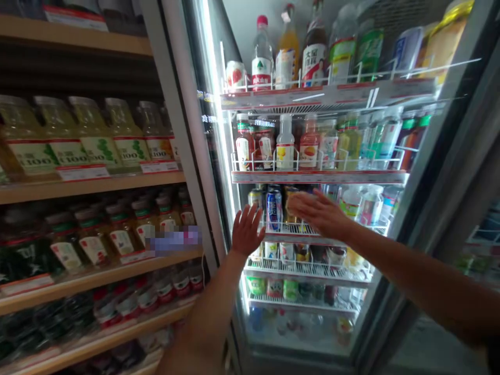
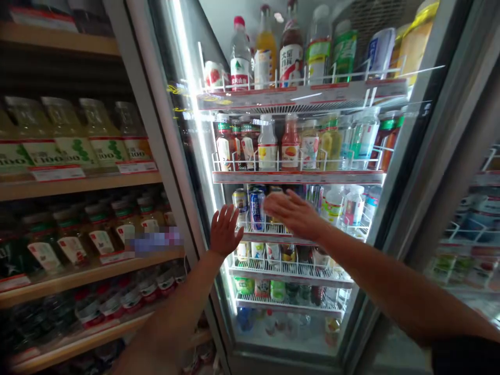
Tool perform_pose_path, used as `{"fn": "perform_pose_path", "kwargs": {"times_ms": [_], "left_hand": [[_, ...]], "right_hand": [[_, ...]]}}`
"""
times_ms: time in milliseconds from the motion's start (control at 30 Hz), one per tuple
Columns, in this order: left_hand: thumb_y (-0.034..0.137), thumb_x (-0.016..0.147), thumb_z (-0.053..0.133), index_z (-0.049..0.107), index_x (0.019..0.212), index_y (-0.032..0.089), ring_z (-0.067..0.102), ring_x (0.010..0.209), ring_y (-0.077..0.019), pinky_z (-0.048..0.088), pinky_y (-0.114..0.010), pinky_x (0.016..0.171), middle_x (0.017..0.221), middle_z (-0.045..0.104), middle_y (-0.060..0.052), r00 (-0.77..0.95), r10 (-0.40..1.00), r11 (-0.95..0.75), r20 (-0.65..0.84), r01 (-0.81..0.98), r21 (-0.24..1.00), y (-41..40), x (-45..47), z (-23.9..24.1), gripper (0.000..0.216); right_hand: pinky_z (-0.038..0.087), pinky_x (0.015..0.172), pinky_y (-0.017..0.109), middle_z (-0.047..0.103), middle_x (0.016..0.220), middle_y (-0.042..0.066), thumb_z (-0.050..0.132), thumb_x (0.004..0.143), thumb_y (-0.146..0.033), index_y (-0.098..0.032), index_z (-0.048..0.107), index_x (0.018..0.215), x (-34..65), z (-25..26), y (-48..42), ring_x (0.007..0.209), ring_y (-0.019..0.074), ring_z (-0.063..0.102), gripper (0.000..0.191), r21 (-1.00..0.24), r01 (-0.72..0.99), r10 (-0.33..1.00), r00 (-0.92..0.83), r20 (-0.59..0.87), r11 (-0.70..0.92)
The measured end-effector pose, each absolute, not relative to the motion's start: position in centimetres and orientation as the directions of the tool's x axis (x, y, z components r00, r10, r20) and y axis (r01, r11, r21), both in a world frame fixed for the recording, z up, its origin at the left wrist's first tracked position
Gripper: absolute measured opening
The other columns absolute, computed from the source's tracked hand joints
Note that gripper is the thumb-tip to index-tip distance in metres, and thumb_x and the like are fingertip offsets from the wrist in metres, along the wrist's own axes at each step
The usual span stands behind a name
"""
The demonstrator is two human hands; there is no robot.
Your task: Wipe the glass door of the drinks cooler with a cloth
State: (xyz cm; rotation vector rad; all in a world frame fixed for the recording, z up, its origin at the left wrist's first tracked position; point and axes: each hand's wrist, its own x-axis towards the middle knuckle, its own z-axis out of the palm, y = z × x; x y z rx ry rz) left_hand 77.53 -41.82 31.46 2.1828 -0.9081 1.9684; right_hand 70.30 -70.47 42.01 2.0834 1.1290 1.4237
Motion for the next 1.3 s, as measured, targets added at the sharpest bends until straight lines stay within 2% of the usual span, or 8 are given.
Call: {"fn": "perform_pose_path", "kwargs": {"times_ms": [200,367,433,633,700,833,1100,1300], "left_hand": [[0.032,0.095,0.054,0.026,0.156,0.018,0.026,0.151,-0.0257,0.023,-0.045,0.123,0.153,0.046,-0.015,0.02,-0.335,-0.815,0.942,-0.508,-0.28,-42.4,77.0,31.6,0.069],[0.031,0.094,0.055,0.031,0.155,0.024,0.023,0.152,-0.029,0.019,-0.05,0.123,0.16,0.035,-0.014,0.014,-0.247,-0.83,0.969,-0.518,-0.205,-43.9,76.2,32.2,0.066],[0.031,0.093,0.056,0.035,0.153,0.027,0.022,0.153,-0.0295,0.017,-0.05,0.123,0.162,0.032,-0.012,0.015,-0.229,-0.837,0.973,-0.514,-0.189,-44.4,76.2,32.7,0.064],[0.032,0.096,0.051,0.038,0.152,0.026,0.015,0.154,-0.0279,0.012,-0.05,0.124,0.162,0.03,-0.01,0.096,-0.189,-0.861,0.977,-0.495,-0.118,-45.4,77.3,33.1,0.058],[0.033,0.096,0.049,0.037,0.153,0.026,0.013,0.154,-0.0275,0.011,-0.05,0.124,0.163,0.028,-0.01,0.087,-0.18,-0.868,0.98,-0.484,-0.116,-45.6,77.6,32.8,0.059],[0.032,0.096,0.049,0.035,0.154,0.024,0.013,0.154,-0.028,0.012,-0.051,0.124,0.164,0.025,-0.011,0.046,-0.197,-0.872,0.979,-0.466,-0.153,-45.7,77.6,32.8,0.061],[0.031,0.096,0.049,0.036,0.153,0.022,0.012,0.154,-0.0294,0.019,-0.052,0.124,0.165,0.022,-0.011,0.064,-0.207,-0.852,0.976,-0.502,-0.148,-44.8,76.7,32.0,0.059],[0.022,0.093,0.055,0.026,0.157,0.026,0.017,0.154,-0.0309,0.022,-0.053,0.123,0.165,0.023,-0.012,0.054,-0.209,-0.889,0.976,-0.426,-0.167,-42.2,76.5,27.6,0.07]], "right_hand": [[0.025,0.12,0.051,0.05,0.152,0.003,0.048,0.095,-0.017,-0.031,0.045,0.148,68.9,44.7,-77.3,0.145,0.0248,0.038,0.054,0.309,0.172,0.329,0.096,0.94,-0.935],[0.02,0.125,0.04,0.055,0.147,-0.003,0.047,0.096,-0.013,-0.033,0.042,0.149,67.2,38.0,-79.1,0.144,0.0154,0.04,0.057,0.635,0.353,0.72,0.211,0.661,-0.687],[0.015,0.126,0.04,0.055,0.147,-0.004,0.048,0.096,-0.012,-0.032,0.043,0.148,66.7,38.3,-80.6,0.143,0.0146,0.041,0.057,0.661,0.337,0.74,0.244,0.626,-0.67],[0.031,0.119,0.051,0.045,0.154,0.01,0.052,0.092,-0.016,-0.024,0.044,0.15,67.0,40.0,-84.5,0.146,0.0292,0.036,0.058,0.221,0.068,0.225,0.056,0.973,-0.973],[0.031,0.119,0.051,0.04,0.158,0.008,0.052,0.092,-0.014,-0.026,0.037,0.153,66.7,35.9,-83.6,0.149,0.0282,0.032,0.064,0.255,0.12,0.267,0.092,0.959,-0.959],[0.016,0.126,0.036,0.055,0.147,-0.004,0.045,0.095,-0.008,-0.034,0.042,0.149,65.6,28.8,-81.2,0.142,0.0116,0.042,0.06,0.576,0.388,0.688,0.287,0.667,-0.72],[0.019,0.124,0.05,0.049,0.152,0.005,0.055,0.092,-0.015,-0.029,0.044,0.149,67.8,33.5,-78.8,0.147,0.0263,0.036,0.059,0.243,0.198,0.274,0.149,0.95,-0.95],[0.009,0.127,0.038,0.056,0.146,-0.002,0.045,0.095,-0.011,-0.029,0.039,0.152,68.1,28.8,-71.8,0.144,0.0131,0.039,0.06,0.462,0.524,0.656,0.275,0.703,-0.715]]}}
